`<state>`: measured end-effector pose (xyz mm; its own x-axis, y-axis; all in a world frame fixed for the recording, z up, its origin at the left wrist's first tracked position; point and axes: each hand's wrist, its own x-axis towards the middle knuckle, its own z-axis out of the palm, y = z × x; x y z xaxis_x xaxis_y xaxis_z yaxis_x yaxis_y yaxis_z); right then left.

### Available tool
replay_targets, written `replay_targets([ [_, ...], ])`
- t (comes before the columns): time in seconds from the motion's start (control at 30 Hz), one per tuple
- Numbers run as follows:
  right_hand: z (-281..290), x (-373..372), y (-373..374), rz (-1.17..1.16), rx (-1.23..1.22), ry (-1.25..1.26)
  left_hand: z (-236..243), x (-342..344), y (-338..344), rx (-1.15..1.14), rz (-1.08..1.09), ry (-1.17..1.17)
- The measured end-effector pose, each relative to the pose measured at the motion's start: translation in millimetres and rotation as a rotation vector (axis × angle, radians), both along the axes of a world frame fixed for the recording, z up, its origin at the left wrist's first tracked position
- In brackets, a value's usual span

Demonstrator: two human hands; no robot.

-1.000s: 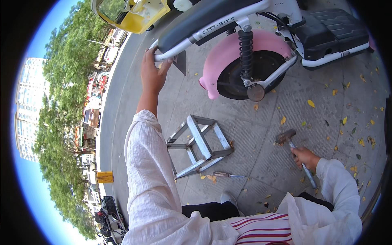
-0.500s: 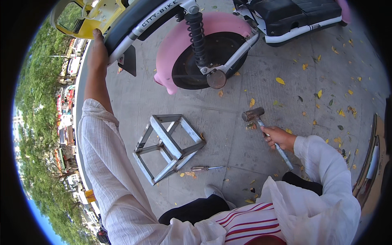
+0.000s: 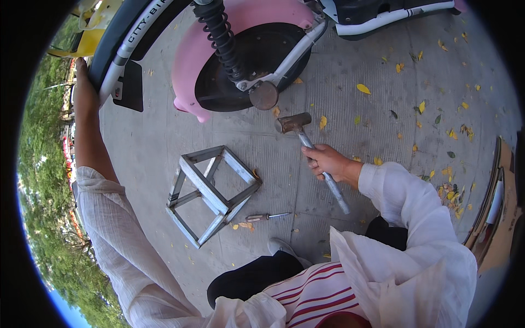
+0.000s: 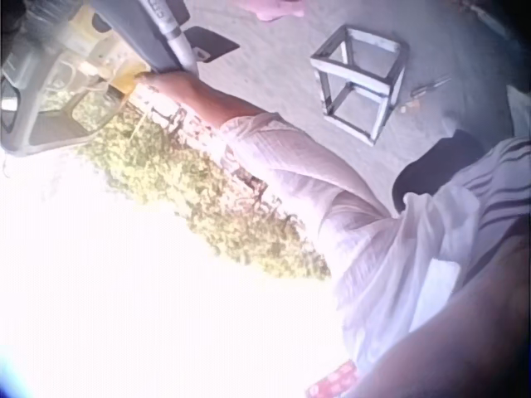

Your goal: The person sits on the ground and uses a metal tire lever to pry a tire off its rim. They repeatedly insert the lever between the tire bead and rim, rotate the tire, and work around the circumference to loosen the bead. The tire is eventually removed from the rim and set aside.

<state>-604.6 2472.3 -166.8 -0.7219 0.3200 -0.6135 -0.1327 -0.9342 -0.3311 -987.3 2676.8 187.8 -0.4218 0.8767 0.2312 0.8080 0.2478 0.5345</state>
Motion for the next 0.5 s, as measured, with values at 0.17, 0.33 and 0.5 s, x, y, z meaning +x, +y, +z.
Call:
replay_targets([
  [0.17, -37.3, 16.1, 6.6, -0.344, -0.314, -0.070, -13.4, 38.2, 15.7, 0.104, -0.054, -0.142],
  [0.33, 22.9, -20.0, 19.7, -0.148, -0.265, 0.287, -12.9, -19.7, 19.2, 0.082, -0.076, 0.047],
  [0.5, -5.2, 2.2, -10.9, -0.048, -0.073, -0.015, -13.6, -15.2, 8.7, -0.016, 0.018, 0.557],
])
